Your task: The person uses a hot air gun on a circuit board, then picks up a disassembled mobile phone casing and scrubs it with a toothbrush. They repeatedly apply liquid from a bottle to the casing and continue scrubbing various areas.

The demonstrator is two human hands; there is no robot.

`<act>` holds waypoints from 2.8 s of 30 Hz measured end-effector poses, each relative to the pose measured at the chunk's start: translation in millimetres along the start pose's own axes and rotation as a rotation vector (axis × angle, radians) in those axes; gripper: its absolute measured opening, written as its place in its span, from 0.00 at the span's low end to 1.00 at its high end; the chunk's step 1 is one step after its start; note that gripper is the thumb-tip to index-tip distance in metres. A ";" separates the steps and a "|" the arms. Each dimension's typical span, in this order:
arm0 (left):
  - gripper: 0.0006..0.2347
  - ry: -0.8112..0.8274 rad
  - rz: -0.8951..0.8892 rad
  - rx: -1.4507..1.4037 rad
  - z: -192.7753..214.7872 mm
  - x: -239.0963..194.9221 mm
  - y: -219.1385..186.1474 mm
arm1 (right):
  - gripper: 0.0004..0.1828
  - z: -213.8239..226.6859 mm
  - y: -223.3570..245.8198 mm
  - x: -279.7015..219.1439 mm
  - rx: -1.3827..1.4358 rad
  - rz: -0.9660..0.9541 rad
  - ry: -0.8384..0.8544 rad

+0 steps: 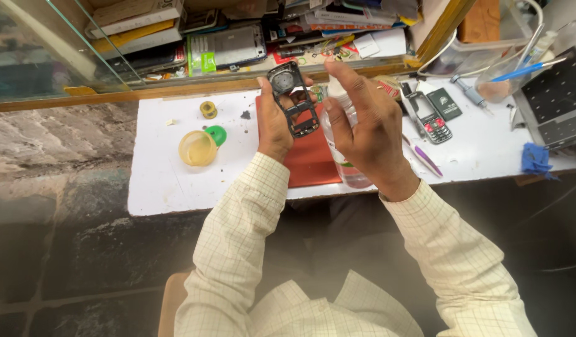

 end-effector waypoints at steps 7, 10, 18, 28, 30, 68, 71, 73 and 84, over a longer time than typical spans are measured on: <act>0.30 0.011 -0.033 -0.076 -2.8 -3.7 -4.5 | 0.24 -17.4 4.5 14.9 0.031 0.017 0.094; 0.30 -0.036 -0.050 -0.054 -1.5 -7.6 -8.3 | 0.23 -20.6 4.0 18.0 0.033 -0.009 0.129; 0.30 -0.110 -0.007 -0.136 4.2 -7.5 -9.9 | 0.20 -38.0 -3.9 21.8 0.031 -0.014 0.170; 0.30 -0.054 -0.079 -0.122 5.5 -5.3 -16.4 | 0.21 -32.2 0.7 20.6 0.011 0.020 0.201; 0.31 -0.055 -0.080 -0.135 2.6 -6.4 -19.1 | 0.20 -32.8 -0.8 20.9 -0.022 -0.005 0.237; 0.28 0.001 0.046 -0.044 -1.4 -6.5 4.6 | 0.17 -17.9 -14.2 10.7 0.108 -0.195 0.211; 0.29 0.071 0.037 0.001 -5.3 -8.9 1.2 | 0.18 3.7 -27.8 -10.2 0.168 -0.268 0.096; 0.30 0.025 0.061 0.022 -3.2 -9.5 1.1 | 0.17 37.7 -38.4 -31.1 0.201 -0.215 -0.003; 0.31 0.003 0.217 -0.012 14.9 -1.3 15.2 | 0.15 205.2 -197.4 -187.8 -0.325 -0.454 -0.296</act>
Point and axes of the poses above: each hand's wrist, its own x-axis towards the middle knuckle, its own z-axis out of the back of the hand, y = z × x, the point moved 4 cm from there along x, towards the middle knuckle, and after that the axes turned 12 degrees about z, right-handed, at the moved point
